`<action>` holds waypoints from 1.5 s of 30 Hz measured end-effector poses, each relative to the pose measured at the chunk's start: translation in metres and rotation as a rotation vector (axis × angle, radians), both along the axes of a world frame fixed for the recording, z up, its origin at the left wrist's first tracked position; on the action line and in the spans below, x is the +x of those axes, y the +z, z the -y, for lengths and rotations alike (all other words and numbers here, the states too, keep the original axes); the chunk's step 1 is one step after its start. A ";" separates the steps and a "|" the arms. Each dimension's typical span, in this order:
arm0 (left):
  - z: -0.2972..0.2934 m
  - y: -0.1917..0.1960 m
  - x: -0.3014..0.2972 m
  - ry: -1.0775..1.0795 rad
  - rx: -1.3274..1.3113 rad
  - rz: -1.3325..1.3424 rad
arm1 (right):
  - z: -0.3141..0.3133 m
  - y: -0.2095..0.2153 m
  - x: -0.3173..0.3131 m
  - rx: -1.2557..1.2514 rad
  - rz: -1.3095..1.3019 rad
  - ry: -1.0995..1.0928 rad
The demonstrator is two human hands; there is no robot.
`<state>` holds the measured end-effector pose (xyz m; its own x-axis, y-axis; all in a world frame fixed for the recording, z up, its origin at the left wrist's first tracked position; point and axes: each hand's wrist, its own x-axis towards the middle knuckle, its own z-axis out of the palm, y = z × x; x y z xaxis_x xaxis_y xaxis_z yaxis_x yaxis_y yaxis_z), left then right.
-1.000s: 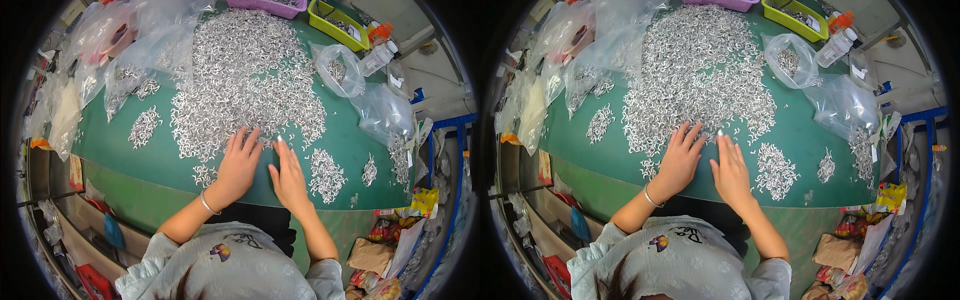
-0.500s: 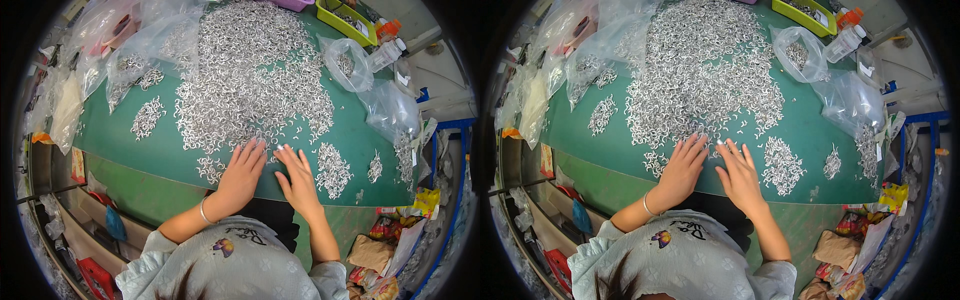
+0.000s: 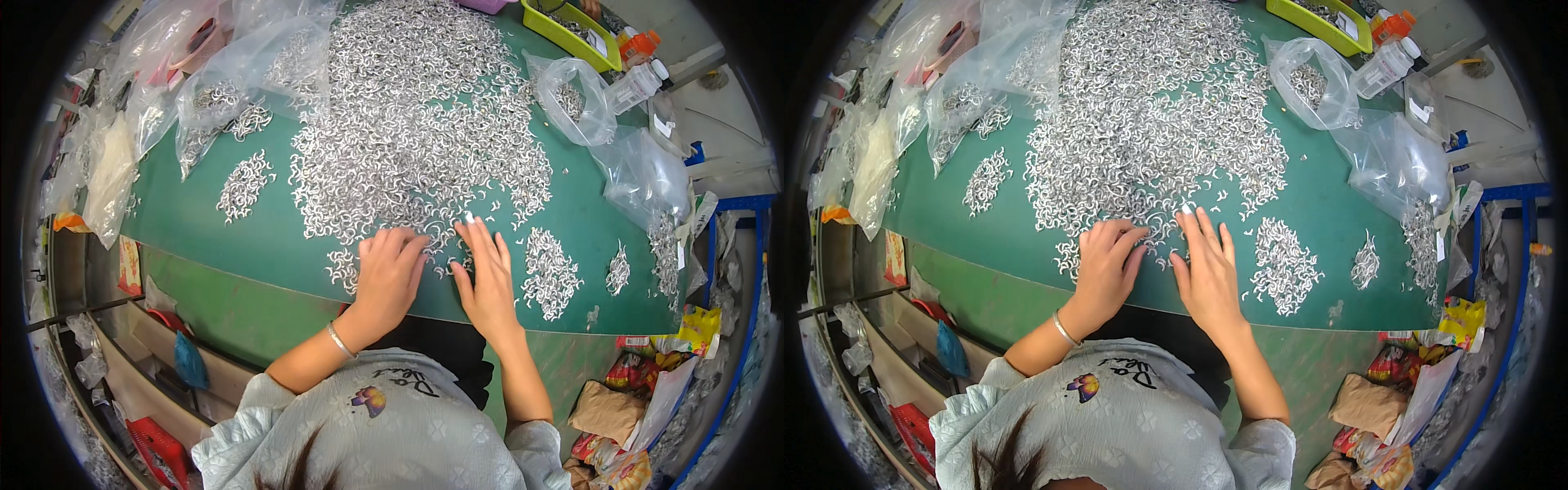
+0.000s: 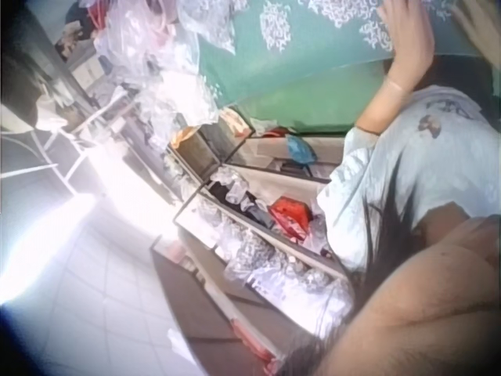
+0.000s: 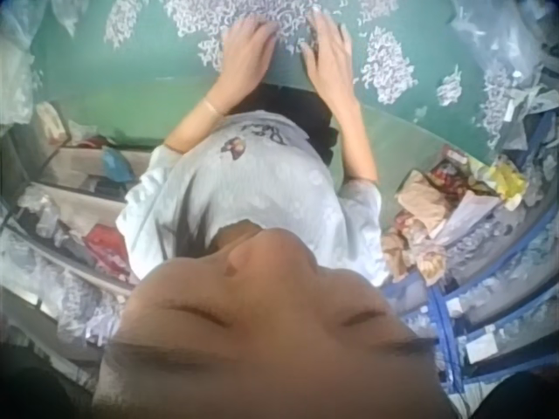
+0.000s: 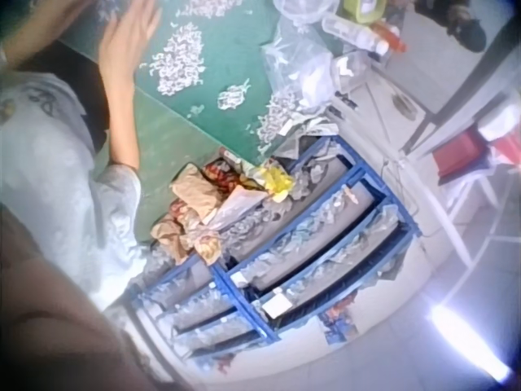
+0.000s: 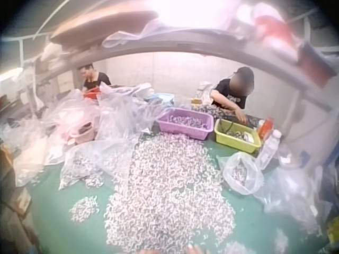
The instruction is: The person sorts silver-colored metal links into piles by hand and سپس puts some of the links into a clear plastic bag on a green workbench.
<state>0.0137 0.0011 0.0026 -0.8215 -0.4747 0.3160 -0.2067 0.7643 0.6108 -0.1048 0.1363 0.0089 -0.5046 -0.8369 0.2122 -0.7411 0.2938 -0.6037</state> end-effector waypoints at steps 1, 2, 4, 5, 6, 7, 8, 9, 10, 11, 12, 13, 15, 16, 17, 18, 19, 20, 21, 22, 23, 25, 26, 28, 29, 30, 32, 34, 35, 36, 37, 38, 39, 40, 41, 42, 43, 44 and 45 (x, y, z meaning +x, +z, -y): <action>0.000 -0.002 -0.006 0.001 -0.024 -0.002 | 0.003 -0.003 -0.001 0.033 -0.038 0.018; 0.000 -0.002 -0.009 -0.004 -0.029 0.005 | 0.004 -0.004 -0.001 0.066 -0.075 0.036; 0.002 -0.004 -0.012 -0.005 -0.039 0.020 | 0.002 -0.002 -0.001 0.006 -0.060 -0.016; 0.003 -0.005 -0.013 -0.001 -0.043 -0.011 | 0.000 -0.003 -0.001 -0.023 -0.022 -0.036; 0.004 -0.005 -0.013 -0.007 -0.038 -0.027 | -0.002 -0.003 -0.002 -0.051 0.016 -0.061; 0.006 -0.005 -0.013 -0.013 -0.033 -0.042 | 0.001 -0.003 -0.003 -0.112 0.010 -0.089; 0.007 -0.005 -0.013 -0.019 -0.028 -0.058 | 0.007 -0.001 -0.004 -0.128 -0.006 -0.085; 0.008 -0.005 -0.013 -0.005 -0.003 -0.081 | 0.014 0.001 -0.006 -0.144 -0.022 -0.085; 0.010 -0.005 -0.014 0.009 0.021 -0.104 | 0.021 0.001 -0.007 -0.160 -0.037 -0.085; 0.011 -0.005 -0.014 0.024 0.046 -0.126 | 0.027 -0.001 -0.008 -0.182 -0.051 -0.079; 0.013 -0.005 -0.014 0.035 0.054 -0.129 | 0.032 -0.003 -0.008 -0.153 -0.063 -0.083; 0.016 -0.004 -0.013 0.046 0.063 -0.132 | 0.037 -0.004 -0.009 -0.124 -0.076 -0.086; 0.019 -0.005 -0.012 0.061 0.062 -0.123 | 0.043 -0.008 -0.009 -0.119 -0.126 -0.094; 0.019 -0.005 -0.011 0.073 0.034 -0.108 | 0.045 -0.008 -0.009 -0.103 -0.129 -0.102; 0.019 -0.004 -0.011 0.084 0.005 -0.093 | 0.047 -0.008 -0.009 -0.087 -0.132 -0.111; 0.018 -0.003 -0.012 0.093 -0.020 -0.078 | 0.048 -0.008 -0.009 -0.068 -0.137 -0.122; 0.017 -0.003 -0.012 0.080 -0.005 -0.069 | 0.049 -0.008 -0.010 -0.073 -0.125 -0.111; 0.014 -0.002 -0.011 0.068 0.010 -0.060 | 0.050 -0.008 -0.012 -0.078 -0.112 -0.101; 0.013 -0.001 -0.010 0.054 0.024 -0.052 | 0.051 -0.008 -0.013 -0.084 -0.101 -0.092; 0.012 -0.001 -0.009 0.048 0.009 -0.024 | 0.052 -0.009 -0.013 -0.100 -0.078 -0.097; 0.011 -0.002 -0.007 0.042 -0.006 0.003 | 0.051 -0.011 -0.014 -0.116 -0.056 -0.102; 0.012 -0.002 -0.007 0.029 -0.025 0.032 | 0.052 -0.010 -0.016 -0.143 -0.037 -0.133; 0.012 -0.001 -0.007 0.019 -0.029 0.034 | 0.050 -0.008 -0.016 -0.153 -0.042 -0.163; 0.013 -0.001 -0.008 0.002 -0.038 0.036 | 0.048 -0.006 -0.017 -0.194 -0.026 -0.198; 0.015 -0.002 -0.009 -0.006 -0.044 0.037 | 0.048 -0.007 -0.018 -0.225 -0.006 -0.203; 0.016 -0.002 -0.010 -0.015 -0.053 0.039 | 0.047 -0.007 -0.018 -0.258 0.015 -0.209; 0.017 -0.004 -0.010 -0.032 -0.063 0.015 | 0.044 -0.002 -0.018 -0.258 0.060 -0.206; 0.017 -0.008 -0.010 -0.032 -0.048 -0.017 | 0.042 0.001 -0.016 -0.339 0.161 -0.235; 0.018 -0.010 -0.010 -0.024 -0.031 -0.036 | 0.042 0.002 -0.017 -0.337 0.145 -0.226; 0.019 -0.010 -0.011 -0.020 -0.016 -0.052 | 0.041 0.002 -0.016 -0.347 0.202 -0.223; 0.019 -0.009 -0.011 -0.008 0.030 -0.077 | 0.040 0.001 -0.015 -0.358 0.260 -0.219; 0.019 -0.007 -0.012 0.003 0.077 -0.102 | 0.039 0.000 -0.014 -0.368 0.318 -0.215; 0.019 -0.005 -0.012 0.016 0.126 -0.128 | 0.038 0.000 -0.014 -0.368 0.371 -0.208; 0.019 -0.004 -0.012 0.033 0.187 -0.149 | 0.036 0.000 -0.015 -0.366 0.423 -0.200; 0.020 -0.001 -0.012 0.049 0.249 -0.171 | 0.036 0.000 -0.015 -0.364 0.476 -0.192; 0.020 0.004 -0.012 0.064 0.309 -0.189 | 0.035 0.001 -0.016 -0.368 0.566 -0.158; 0.021 0.012 -0.009 0.063 0.382 -0.178 | 0.035 0.001 -0.016 -0.370 0.656 -0.123; 0.022 0.008 -0.007 0.029 0.569 -0.220 | 0.035 0.002 -0.016 -0.372 0.746 -0.088; 0.022 -0.001 -0.007 -0.006 0.757 -0.266 | 0.037 0.004 -0.014 -0.377 0.833 -0.066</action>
<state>0.0067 -0.0213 0.0020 -0.7673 -0.6342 0.0952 0.0212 0.1232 0.9922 -0.1186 0.0992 0.0131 -0.6613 -0.7501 0.0118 -0.0119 -0.0052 -0.9999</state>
